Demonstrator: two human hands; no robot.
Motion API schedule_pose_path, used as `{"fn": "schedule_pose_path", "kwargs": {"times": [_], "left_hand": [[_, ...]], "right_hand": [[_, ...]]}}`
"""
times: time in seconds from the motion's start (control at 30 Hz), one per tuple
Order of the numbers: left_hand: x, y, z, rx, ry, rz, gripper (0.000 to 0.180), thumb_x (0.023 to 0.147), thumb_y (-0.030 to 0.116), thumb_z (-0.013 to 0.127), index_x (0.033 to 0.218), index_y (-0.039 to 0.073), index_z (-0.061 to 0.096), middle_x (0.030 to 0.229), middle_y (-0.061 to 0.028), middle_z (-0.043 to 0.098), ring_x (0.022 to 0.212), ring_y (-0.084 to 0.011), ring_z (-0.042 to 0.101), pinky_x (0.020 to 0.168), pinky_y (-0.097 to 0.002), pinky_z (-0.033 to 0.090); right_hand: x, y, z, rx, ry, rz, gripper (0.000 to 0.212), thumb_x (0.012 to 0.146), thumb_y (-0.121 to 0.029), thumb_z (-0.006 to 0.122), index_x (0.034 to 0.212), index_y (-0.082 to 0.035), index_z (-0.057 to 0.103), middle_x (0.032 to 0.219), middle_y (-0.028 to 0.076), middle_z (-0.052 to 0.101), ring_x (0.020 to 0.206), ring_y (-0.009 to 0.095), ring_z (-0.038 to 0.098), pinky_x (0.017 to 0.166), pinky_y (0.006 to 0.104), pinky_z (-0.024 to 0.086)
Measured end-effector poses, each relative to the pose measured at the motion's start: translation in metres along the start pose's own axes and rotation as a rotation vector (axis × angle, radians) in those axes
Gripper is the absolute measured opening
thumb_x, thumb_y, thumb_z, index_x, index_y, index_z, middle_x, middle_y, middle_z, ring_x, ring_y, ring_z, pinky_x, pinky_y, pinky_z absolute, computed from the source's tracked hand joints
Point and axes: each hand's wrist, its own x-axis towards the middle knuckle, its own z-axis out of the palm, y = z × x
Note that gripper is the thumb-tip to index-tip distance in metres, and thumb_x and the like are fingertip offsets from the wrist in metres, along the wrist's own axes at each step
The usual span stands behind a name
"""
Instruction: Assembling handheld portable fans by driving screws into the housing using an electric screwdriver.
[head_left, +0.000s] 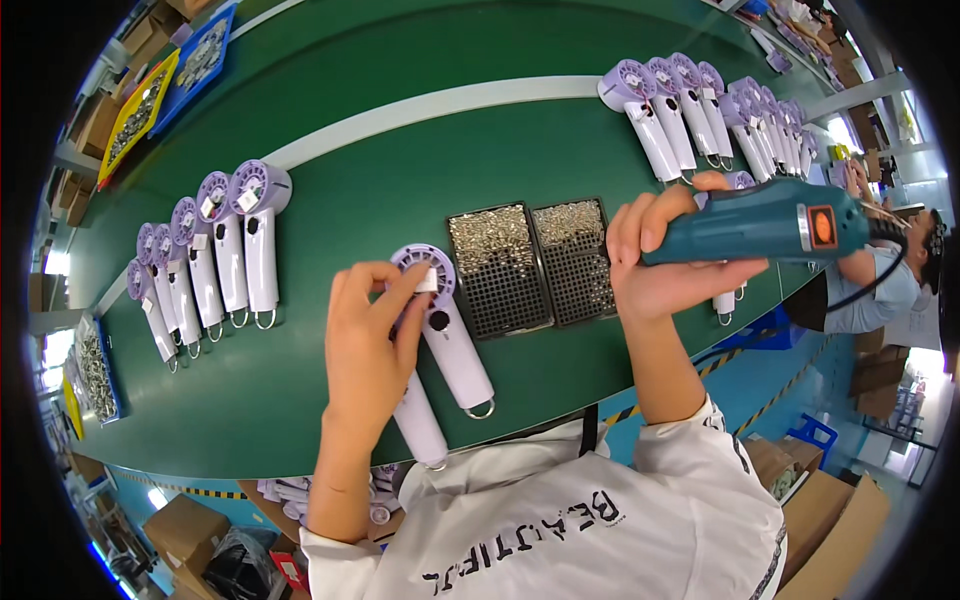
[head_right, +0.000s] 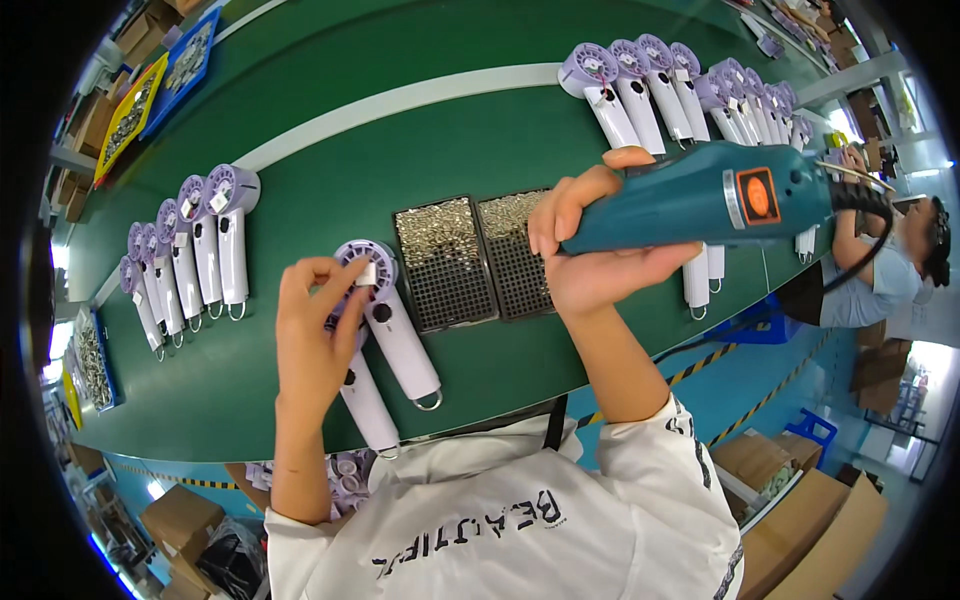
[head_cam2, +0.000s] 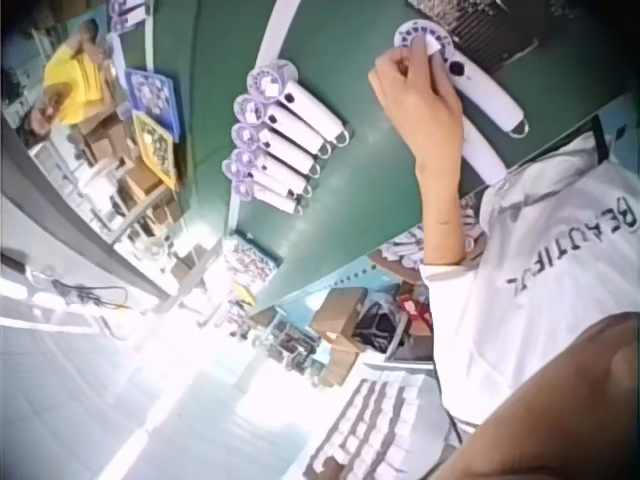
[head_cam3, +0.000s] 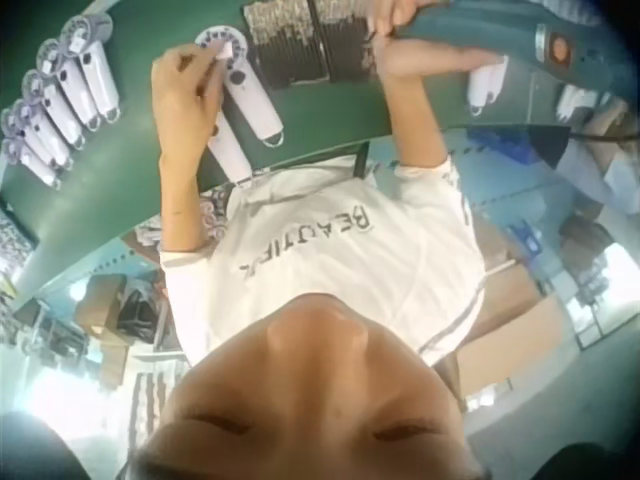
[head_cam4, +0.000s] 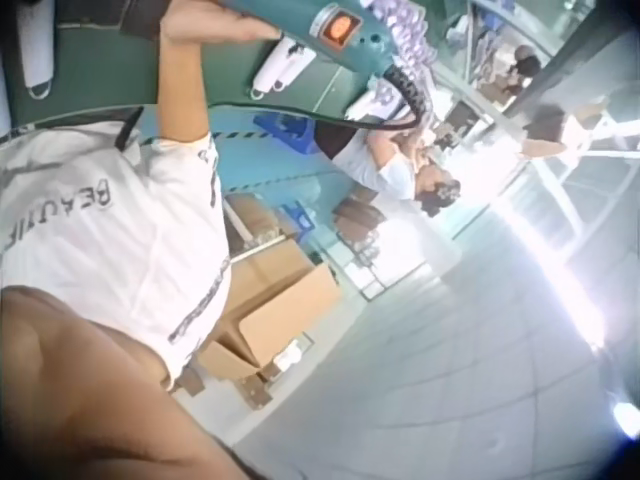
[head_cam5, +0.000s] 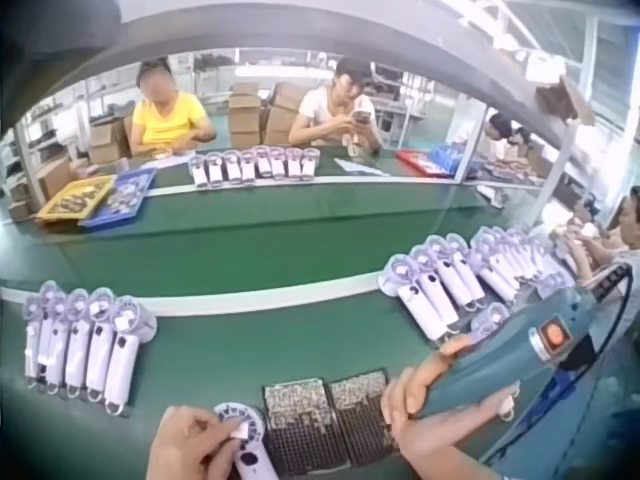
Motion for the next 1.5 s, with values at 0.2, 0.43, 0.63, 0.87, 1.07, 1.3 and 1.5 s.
{"fn": "schedule_pose_path", "kwargs": {"times": [0.2,0.43,0.63,0.87,1.07,1.3,1.5], "left_hand": [[-0.001,0.006,0.005,0.206,-0.063,0.034,0.031,0.081,0.002,0.069,0.112,0.005,0.070,0.098,-0.0093,0.053,0.094,-0.0279,0.052,0.083,-0.0395,0.044],[-0.015,0.009,0.006,0.083,-0.025,-0.043,0.036,0.081,0.001,0.068,0.117,0.001,0.067,0.101,-0.0117,0.054,0.094,-0.0279,0.053,0.084,-0.0377,0.044],[-0.016,0.015,-0.002,-0.049,0.110,0.002,0.039,0.074,-0.001,0.074,0.112,0.003,0.069,0.093,-0.0105,0.057,0.086,-0.0261,0.055,0.074,-0.0356,0.046],[-0.011,0.042,0.007,-0.475,-0.043,0.010,0.032,0.067,0.008,0.085,0.095,0.000,0.071,0.082,-0.0084,0.059,0.070,-0.0207,0.056,0.056,-0.0306,0.044],[-0.034,0.031,0.004,-0.639,-0.027,-0.033,0.017,0.068,0.002,0.083,0.078,0.000,0.071,0.070,-0.0064,0.057,0.060,-0.0184,0.055,0.048,-0.0296,0.039],[-0.043,0.005,0.003,-0.567,0.104,0.248,0.019,0.064,0.007,0.086,0.075,0.004,0.071,0.067,-0.0035,0.055,0.056,-0.0168,0.051,0.046,-0.0280,0.037],[-0.045,0.001,0.003,-0.614,0.196,0.192,0.020,0.062,0.007,0.088,0.076,0.004,0.074,0.064,-0.0024,0.053,0.055,-0.0136,0.048,0.046,-0.0271,0.032]], "right_hand": [[0.001,0.016,-0.022,-0.163,0.131,0.010,0.089,0.082,-0.088,0.019,0.117,-0.011,0.047,0.057,0.001,0.043,0.039,0.013,0.040,0.034,0.0280,0.035],[0.000,0.025,-0.024,-0.215,0.121,0.030,0.092,0.079,-0.091,0.018,0.119,-0.012,0.046,0.058,0.001,0.044,0.039,0.013,0.039,0.034,0.0277,0.035],[-0.007,0.005,-0.004,0.085,0.096,0.005,0.094,0.076,-0.093,0.024,0.121,-0.014,0.044,0.058,0.002,0.045,0.039,0.016,0.040,0.035,0.0299,0.037],[-0.024,-0.040,0.057,0.271,-0.324,0.100,0.066,0.092,-0.073,0.035,0.131,-0.019,0.043,0.071,0.007,0.055,0.048,0.022,0.051,0.043,0.0350,0.044],[-0.039,-0.036,0.075,0.318,-0.463,0.199,0.064,0.092,-0.071,0.038,0.128,-0.019,0.043,0.072,0.010,0.058,0.049,0.024,0.053,0.043,0.0362,0.044],[-0.038,-0.023,0.095,0.294,-0.531,0.307,0.057,0.098,-0.061,0.036,0.125,-0.012,0.046,0.061,0.006,0.052,0.040,0.018,0.047,0.036,0.0319,0.040],[-0.037,-0.022,0.102,0.293,-0.505,0.316,0.060,0.097,-0.063,0.036,0.127,-0.012,0.043,0.064,0.009,0.054,0.043,0.020,0.050,0.038,0.0334,0.042]]}}
